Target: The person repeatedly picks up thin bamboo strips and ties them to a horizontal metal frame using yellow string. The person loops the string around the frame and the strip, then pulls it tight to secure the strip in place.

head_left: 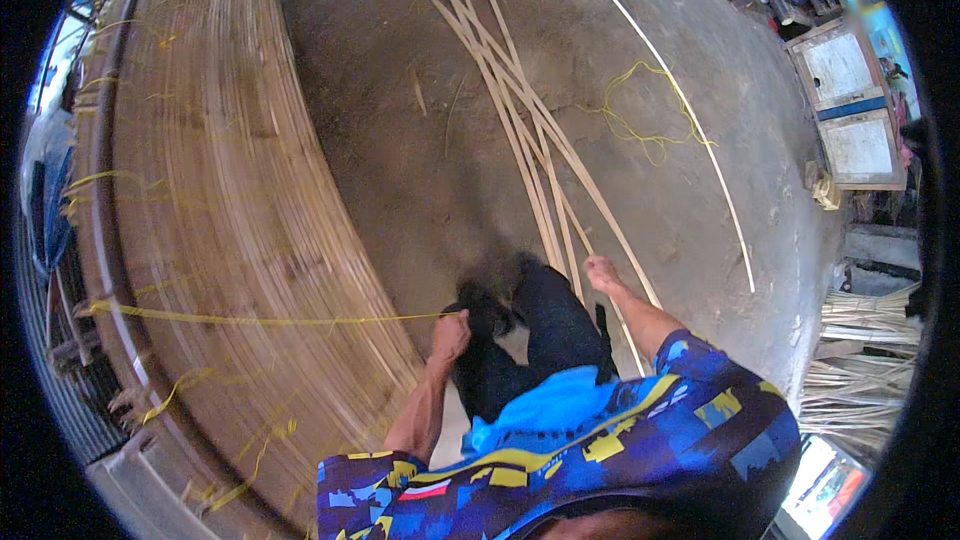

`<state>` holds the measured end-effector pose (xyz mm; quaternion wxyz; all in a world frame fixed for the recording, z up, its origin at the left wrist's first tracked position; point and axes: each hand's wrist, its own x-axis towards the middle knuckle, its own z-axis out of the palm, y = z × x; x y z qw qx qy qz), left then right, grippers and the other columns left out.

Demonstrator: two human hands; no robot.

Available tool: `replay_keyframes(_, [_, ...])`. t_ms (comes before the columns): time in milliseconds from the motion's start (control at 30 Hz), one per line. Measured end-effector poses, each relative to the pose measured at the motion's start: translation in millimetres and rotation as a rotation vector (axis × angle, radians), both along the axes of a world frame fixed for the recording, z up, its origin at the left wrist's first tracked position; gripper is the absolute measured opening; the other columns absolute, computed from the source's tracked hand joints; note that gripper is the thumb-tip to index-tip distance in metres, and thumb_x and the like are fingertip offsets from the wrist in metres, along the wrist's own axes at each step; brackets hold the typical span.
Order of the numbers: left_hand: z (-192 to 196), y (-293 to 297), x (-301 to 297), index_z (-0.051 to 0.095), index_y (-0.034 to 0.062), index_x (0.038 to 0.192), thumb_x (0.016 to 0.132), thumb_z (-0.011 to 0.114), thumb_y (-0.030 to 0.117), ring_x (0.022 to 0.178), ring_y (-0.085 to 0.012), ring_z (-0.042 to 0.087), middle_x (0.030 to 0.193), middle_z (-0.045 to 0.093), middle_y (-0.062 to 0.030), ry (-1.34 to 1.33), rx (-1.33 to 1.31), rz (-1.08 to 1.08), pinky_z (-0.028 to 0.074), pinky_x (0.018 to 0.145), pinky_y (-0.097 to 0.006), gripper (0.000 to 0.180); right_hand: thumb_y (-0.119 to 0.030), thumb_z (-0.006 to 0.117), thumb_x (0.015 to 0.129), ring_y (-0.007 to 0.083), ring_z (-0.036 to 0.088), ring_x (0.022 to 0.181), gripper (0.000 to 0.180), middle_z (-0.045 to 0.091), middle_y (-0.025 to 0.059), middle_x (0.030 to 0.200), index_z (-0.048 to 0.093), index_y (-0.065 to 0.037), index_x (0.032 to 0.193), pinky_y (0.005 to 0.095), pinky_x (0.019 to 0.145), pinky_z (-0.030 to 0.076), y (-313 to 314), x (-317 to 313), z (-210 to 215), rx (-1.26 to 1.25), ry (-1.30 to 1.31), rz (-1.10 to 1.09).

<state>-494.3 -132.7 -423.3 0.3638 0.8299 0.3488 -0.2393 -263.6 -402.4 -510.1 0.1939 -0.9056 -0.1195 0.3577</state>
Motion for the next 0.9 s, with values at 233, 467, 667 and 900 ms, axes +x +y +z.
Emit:
replay_keyframes(233, [-183,178,40,0.051,-0.0017,0.068,0.088,0.034,0.025,0.053,-0.0292,0.046,0.059,0.049,-0.0174,-0.387,0.492,0.26,0.036,0.049,-0.039,0.037,-0.028,0.047,0.08,0.0351,0.056,0.075,0.028,0.057,0.0212,0.076,0.056,-0.002,0.085,0.0422,0.064,0.044,20,26,-261,0.249,-0.1,-0.09])
replay_keyframes(467, [-210,224,45,0.045,-0.0013,0.055,0.09,0.029,0.032,0.044,-0.0225,0.04,0.045,0.039,-0.0113,-0.52,0.678,0.469,0.03,0.045,-0.038,0.052,-0.028,0.047,0.08,0.0357,0.055,0.074,0.028,0.056,0.0216,0.081,0.056,-0.002,0.084,0.043,0.061,0.044,53,34,-367,0.056,-0.11,-0.005])
replay_keyframes(667, [-194,191,24,0.052,-0.0013,0.057,0.089,0.031,0.039,0.048,-0.0222,0.049,0.048,0.048,-0.0112,-0.48,0.423,0.597,0.037,0.049,-0.035,0.055,-0.028,0.048,0.08,0.0362,0.055,0.072,0.027,0.056,0.0214,0.079,0.055,-0.002,0.085,0.0431,0.06,0.044,64,22,-354,0.01,-0.141,-0.01])
replay_keyframes(900, [-198,185,37,0.055,0.0003,0.061,0.089,0.034,0.04,0.05,-0.0208,0.051,0.05,0.05,-0.0098,-0.586,0.372,0.459,0.038,0.05,-0.033,0.053,-0.028,0.049,0.08,0.0368,0.055,0.07,0.028,0.056,0.0211,0.077,0.055,-0.003,0.086,0.0431,0.059,0.044,76,22,-355,0.001,-0.175,-0.001])
